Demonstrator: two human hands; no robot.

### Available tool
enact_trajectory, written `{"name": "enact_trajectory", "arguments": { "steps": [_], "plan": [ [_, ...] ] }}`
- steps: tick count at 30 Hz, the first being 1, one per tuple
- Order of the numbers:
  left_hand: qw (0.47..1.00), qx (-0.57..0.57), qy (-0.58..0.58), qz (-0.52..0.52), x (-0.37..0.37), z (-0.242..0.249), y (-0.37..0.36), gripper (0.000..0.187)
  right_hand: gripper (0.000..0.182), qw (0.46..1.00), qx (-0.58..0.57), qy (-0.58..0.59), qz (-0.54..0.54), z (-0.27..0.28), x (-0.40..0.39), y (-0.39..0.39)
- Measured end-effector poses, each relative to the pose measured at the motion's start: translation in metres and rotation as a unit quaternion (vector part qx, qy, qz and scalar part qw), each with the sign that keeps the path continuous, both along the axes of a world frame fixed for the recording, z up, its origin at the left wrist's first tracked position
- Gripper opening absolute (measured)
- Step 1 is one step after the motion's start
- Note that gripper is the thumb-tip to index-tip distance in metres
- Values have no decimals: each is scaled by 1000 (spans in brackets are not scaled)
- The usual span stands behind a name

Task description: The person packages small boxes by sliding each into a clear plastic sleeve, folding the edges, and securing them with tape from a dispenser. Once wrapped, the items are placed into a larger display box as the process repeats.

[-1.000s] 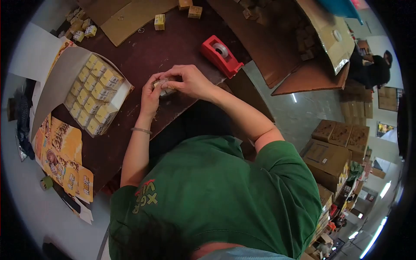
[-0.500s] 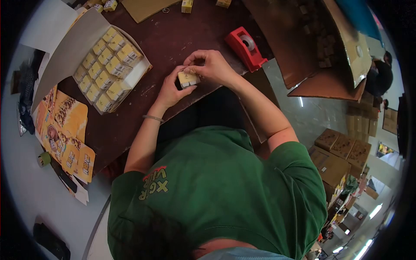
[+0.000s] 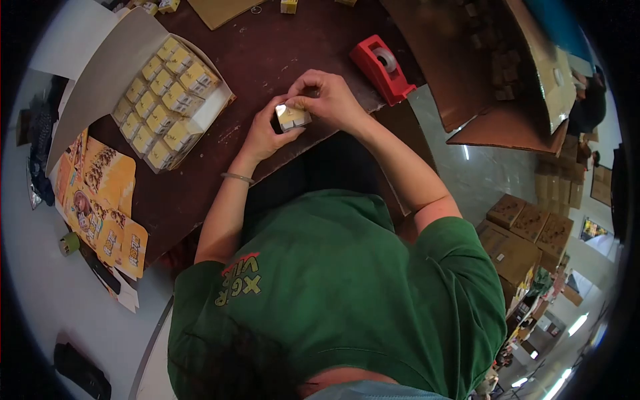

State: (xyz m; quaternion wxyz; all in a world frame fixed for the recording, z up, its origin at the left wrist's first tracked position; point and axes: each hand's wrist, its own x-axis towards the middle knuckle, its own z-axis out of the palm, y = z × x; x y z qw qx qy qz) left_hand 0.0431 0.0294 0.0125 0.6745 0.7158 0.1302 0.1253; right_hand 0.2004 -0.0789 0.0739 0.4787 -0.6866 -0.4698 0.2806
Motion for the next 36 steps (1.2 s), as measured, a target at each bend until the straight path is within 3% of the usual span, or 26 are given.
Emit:
{"name": "enact_trajectory", "arguments": {
  "steps": [1, 4, 6, 8, 9, 10, 12, 13, 14, 17, 22, 25, 27, 28, 30, 32, 34, 36],
  "plan": [
    [1000, -14, -4, -3, 0, -1, -1, 59, 29, 998, -23, 58, -25, -1, -2, 0],
    [997, 33, -16, 64, 3, 5, -16, 58, 40, 993, -113, -26, -39, 9, 1, -3],
    [973, 101, -29, 205, 11, -1, -41, 64, 44, 979, -88, -153, -105, 17, -26, -12],
    [968, 11, -67, 241, 18, -15, -61, 77, 48, 966, -66, -221, -118, 18, -44, -18],
    [966, -40, -96, 236, 22, -12, -68, 79, 49, 958, -54, -249, -134, 14, -47, -19],
    [973, 82, -88, 197, 14, -8, -71, 72, 50, 948, -41, -277, -151, 10, -47, -23],
    [988, 7, -74, 139, 5, -2, -49, 66, 48, 958, 8, -276, -82, 2, -28, -31],
    [973, -171, -115, 104, 9, 4, -35, 61, 45, 961, 28, -274, -33, 0, -17, -36],
    [974, -158, -85, 137, 17, 11, -28, 60, 48, 960, 35, -279, 19, -2, -8, -40],
    [988, -150, -33, -9, 48, 29, -4, 63, 51, 992, 64, -57, 89, 9, 10, -48],
    [987, 14, 46, -156, 78, 40, 13, 65, 46, 978, 137, -154, -25, -6, 22, -71],
    [976, 71, 77, -192, 89, 42, 11, 54, 41, 954, 142, -237, -115, -7, 25, -90],
    [980, 39, 111, -158, 89, 44, 5, 47, 33, 915, 131, -305, -228, 2, 47, -114],
    [982, 23, 124, -141, 94, 43, 0, 43, 28, 904, 87, -280, -312, 3, 62, -126],
    [987, -17, 96, -125, 109, 35, -15, 40, 23, 892, 15, -299, -339, -16, 101, -146],
    [990, -50, 57, -122, 127, 33, -40, 39, 23, 955, 6, -140, -262, -26, 119, -153],
    [983, -111, 10, -147, 144, 25, -61, 40, 22, 978, -24, -39, -202, -27, 126, -153],
    [981, -110, 8, -162, 151, 22, -66, 41, 21, 982, -13, -13, -189, -30, 132, -155]
  ]
}}
